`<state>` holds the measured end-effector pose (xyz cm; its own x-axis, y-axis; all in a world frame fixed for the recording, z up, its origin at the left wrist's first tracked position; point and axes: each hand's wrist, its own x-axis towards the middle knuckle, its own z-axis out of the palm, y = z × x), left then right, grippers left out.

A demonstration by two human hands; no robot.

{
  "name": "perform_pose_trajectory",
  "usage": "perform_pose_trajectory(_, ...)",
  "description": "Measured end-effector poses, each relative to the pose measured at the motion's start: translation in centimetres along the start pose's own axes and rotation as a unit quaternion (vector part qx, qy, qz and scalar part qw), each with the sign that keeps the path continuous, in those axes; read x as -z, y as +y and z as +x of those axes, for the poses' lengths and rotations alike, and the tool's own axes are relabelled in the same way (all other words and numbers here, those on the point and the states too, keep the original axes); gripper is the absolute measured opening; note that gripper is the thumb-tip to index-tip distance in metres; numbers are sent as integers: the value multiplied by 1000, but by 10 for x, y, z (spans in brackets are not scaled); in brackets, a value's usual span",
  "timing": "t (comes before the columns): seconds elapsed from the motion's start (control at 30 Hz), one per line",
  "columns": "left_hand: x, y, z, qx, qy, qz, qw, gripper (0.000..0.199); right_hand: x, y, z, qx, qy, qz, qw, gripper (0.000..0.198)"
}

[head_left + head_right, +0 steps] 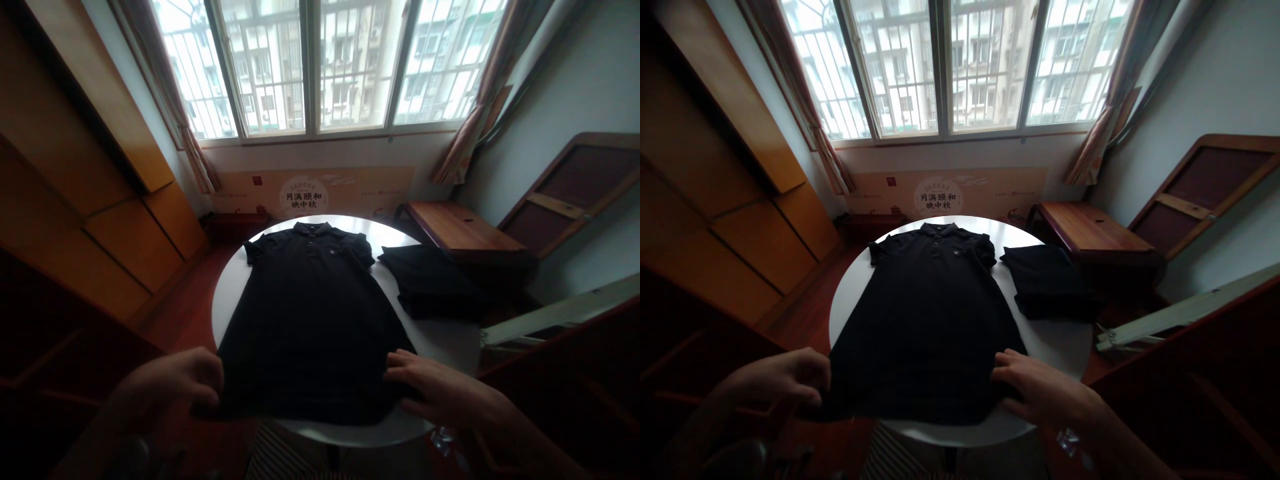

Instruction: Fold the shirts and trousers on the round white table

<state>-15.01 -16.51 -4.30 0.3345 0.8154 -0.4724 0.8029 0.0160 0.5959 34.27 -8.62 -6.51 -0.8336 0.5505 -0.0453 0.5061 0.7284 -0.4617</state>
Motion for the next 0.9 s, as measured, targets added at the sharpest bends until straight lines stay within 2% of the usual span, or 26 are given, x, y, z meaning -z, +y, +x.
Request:
perform_pose_trajectory(0.03, 4, 3, 7, -8, 8, 3, 1000, 24, 6, 2, 3, -1, -11, 38, 999, 17)
perform_pose_trajectory(0.1, 13, 14, 31, -66, 53, 11, 996, 27, 23, 13, 20, -4, -2, 96, 995, 24)
perform_pose_trajectory(0.2, 26, 33, 94, -163, 176, 49, 970, 29, 56, 43, 68, -23, 84, 104, 991, 29)
perform_pose_trajectory(0.27, 32, 45, 147, -189, 244, 83, 948, 31, 80, 70, 109, -64, 157, 43, 985, 27)
perform_pose_trajectory(0.33, 36, 54, 201, -171, 283, 131, 934, 36, 104, 98, 148, -132, 184, -21, 974, 22)
perform_pose_trajectory(0.4, 41, 61, 251, -111, 299, 181, 930, 47, 123, 125, 181, -222, 189, -56, 955, 25)
perform_pose_trajectory(0.5, 49, 69, 307, 0, 284, 197, 938, 67, 135, 159, 215, -349, 165, -44, 922, 55)
perform_pose_trajectory(0.57, 55, 71, 331, 35, 273, 190, 942, 75, 133, 177, 228, -407, 135, -8, 903, 65)
perform_pose_trajectory(0.67, 62, 73, 353, 48, 272, 198, 941, 77, 125, 197, 240, -429, 107, 23, 897, 48)
perform_pose_trajectory(0.77, 68, 71, 367, 51, 271, 199, 940, 73, 124, 211, 249, -413, 134, 14, 901, 28)
perform_pose_trajectory(0.9, 77, 69, 386, 51, 269, 194, 942, 72, 135, 226, 258, -393, 210, -9, 895, 31)
